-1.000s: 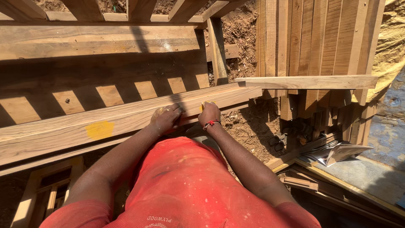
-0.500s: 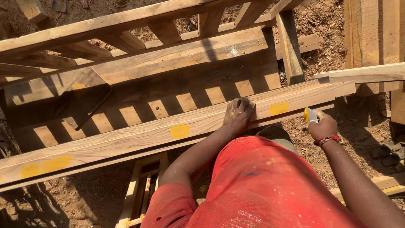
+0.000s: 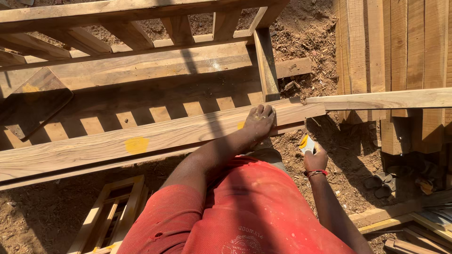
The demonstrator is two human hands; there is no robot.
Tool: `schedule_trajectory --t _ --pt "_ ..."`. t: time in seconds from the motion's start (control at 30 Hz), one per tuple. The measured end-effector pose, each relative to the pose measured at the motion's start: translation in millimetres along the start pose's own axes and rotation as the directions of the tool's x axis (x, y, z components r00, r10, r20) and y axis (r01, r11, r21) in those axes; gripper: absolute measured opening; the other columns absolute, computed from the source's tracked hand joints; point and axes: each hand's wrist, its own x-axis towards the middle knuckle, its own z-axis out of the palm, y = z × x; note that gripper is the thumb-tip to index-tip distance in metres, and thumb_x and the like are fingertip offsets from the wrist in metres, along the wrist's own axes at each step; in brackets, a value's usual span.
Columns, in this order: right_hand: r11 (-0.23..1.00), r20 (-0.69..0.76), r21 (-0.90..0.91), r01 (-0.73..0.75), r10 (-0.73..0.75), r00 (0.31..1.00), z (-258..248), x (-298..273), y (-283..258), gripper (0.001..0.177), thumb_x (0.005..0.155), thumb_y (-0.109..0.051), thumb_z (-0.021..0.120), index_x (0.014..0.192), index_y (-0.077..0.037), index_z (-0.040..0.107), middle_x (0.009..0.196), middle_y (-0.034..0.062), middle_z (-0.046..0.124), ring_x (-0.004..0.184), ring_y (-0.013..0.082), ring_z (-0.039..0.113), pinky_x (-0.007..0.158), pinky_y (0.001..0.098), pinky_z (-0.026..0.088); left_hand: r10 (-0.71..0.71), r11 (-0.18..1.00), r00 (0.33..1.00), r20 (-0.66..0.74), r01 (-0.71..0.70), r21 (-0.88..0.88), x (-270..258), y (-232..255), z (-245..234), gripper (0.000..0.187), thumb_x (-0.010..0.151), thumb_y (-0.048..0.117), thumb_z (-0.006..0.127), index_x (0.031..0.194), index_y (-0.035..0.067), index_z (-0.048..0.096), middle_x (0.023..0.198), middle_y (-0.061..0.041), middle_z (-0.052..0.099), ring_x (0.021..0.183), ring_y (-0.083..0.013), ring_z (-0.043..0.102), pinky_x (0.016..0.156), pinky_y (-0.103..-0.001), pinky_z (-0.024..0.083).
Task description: The person sands the surface and edges of a wooden beam using a piece of sandpaper held by hand.
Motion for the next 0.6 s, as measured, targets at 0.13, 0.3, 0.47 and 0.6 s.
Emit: schedule_trajectory --t 0.13,0.3,0.47,0.6 --pt "0.99 -0.044 0.097 0.098 -0.094 0.995 -32 32 39 0.035 0.089 0.0 0.055 0.12 0.002 0.071 0.102 0.0105 0.075 0.086 0.015 0.072 0.076 0.0296 0.058 -0.058 0.995 0.998 0.022 0.06 -0.074 44 39 13 0.078 0.081 0.049 0.068 0.138 -0.002 0.05 0.136 -0.016 0.048 0.125 -0.0316 0.043 0.103 -0.045 0.039" --pt "0.973 0.018 0.033 0.227 -0.228 0.974 -64 79 49 0.035 0.088 0.002 0.057 0.121 0.003 0.071 0.104 0.011 0.075 0.089 0.0154 0.071 0.078 0.0282 0.057 -0.185 0.977 0.983 -0.015 0.186 0.1 44 27 41 0.039 0.099 0.017 0.052 0.135 0.006 0.057 0.134 -0.013 0.053 0.124 -0.0263 0.05 0.102 -0.04 0.045" --pt "0.947 0.187 0.174 0.269 -0.3 0.936 -67 113 16 0.038 0.089 0.001 0.055 0.124 0.002 0.07 0.109 0.0095 0.072 0.092 0.0147 0.072 0.078 0.0293 0.06 -0.372 0.675 0.928 -0.006 0.275 0.684 -110 -59 17 0.039 0.091 0.029 0.054 0.127 0.016 0.058 0.109 -0.002 0.053 0.11 -0.0191 0.054 0.097 -0.035 0.047" --pt "0.932 0.234 0.098 0.348 -0.361 0.903 -66 118 -10 0.041 0.09 0.0 0.056 0.129 0.0 0.068 0.112 0.0105 0.074 0.098 0.0161 0.071 0.087 0.0302 0.056 -0.894 0.413 0.447 0.011 0.816 0.404 -225 -120 -29 0.06 0.108 0.057 0.033 0.149 0.014 0.043 0.146 -0.019 0.042 0.138 -0.0341 0.04 0.117 -0.052 0.028"
